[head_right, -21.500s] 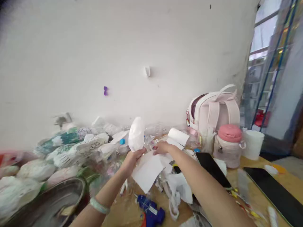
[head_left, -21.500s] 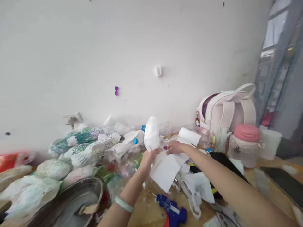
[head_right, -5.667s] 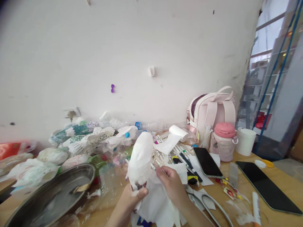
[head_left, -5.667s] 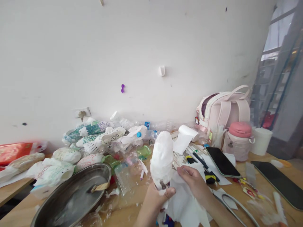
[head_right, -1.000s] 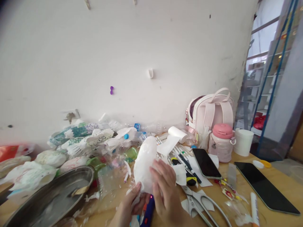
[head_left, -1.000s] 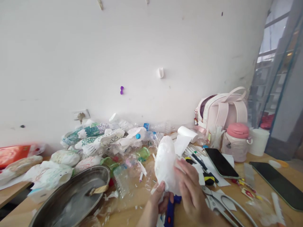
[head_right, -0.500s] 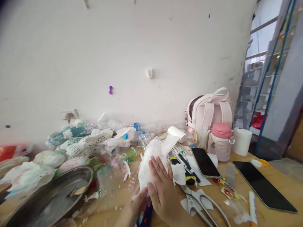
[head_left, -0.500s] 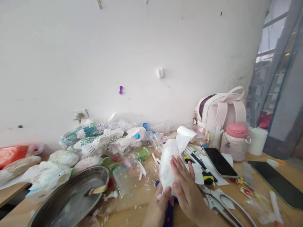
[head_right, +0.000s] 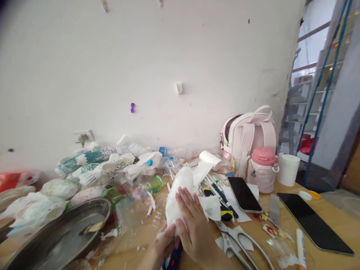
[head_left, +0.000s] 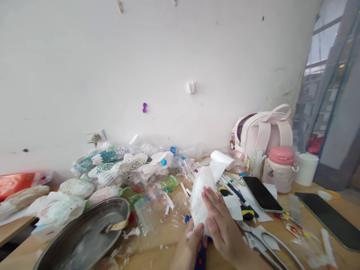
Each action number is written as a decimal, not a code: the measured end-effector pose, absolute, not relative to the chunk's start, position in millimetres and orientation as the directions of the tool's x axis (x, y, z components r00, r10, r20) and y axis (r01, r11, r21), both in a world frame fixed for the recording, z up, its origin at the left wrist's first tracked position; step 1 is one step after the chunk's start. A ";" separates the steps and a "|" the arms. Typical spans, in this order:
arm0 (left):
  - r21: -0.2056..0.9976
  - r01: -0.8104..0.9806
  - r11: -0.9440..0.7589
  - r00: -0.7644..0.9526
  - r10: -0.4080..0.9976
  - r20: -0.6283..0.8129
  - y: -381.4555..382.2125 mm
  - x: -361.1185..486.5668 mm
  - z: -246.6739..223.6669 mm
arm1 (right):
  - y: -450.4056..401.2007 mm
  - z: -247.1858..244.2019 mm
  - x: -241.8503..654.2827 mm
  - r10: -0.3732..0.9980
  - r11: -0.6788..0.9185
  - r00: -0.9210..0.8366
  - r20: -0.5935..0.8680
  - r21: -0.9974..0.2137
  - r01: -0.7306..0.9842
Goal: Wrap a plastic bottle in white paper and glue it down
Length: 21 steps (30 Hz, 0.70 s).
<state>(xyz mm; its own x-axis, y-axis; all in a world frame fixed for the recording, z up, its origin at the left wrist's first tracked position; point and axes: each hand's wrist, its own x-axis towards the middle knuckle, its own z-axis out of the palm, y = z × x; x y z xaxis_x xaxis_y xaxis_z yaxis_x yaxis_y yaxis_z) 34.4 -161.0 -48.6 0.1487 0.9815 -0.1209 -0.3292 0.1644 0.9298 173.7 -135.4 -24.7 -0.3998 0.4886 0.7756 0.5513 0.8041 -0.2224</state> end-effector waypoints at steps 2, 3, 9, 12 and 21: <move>0.917 -0.362 0.167 0.133 0.983 -0.126 -165.1 37.8 -42.9 | -136.2 -25.2 173.6 0.495 0.799 -0.345 0.797 -0.261 0.542; 0.907 -0.377 0.189 0.128 0.980 -0.151 -167.3 38.8 -38.9 | -137.1 -25.3 173.3 0.493 0.798 -0.324 0.807 -0.271 0.538; 0.822 -0.389 0.417 0.252 0.906 -0.340 -172.2 36.8 -19.2 | -141.2 -26.3 169.9 0.439 0.825 -0.433 0.788 -0.163 0.541; 0.745 -0.441 0.500 0.366 0.858 -0.360 -169.4 31.8 -18.7 | -140.6 -27.4 169.3 0.435 0.829 -0.498 0.750 -0.118 0.547; 0.631 -0.532 0.565 0.646 0.752 -0.129 -163.3 16.5 -11.3 | -141.5 -30.9 168.3 0.421 0.840 -0.556 0.717 -0.077 0.537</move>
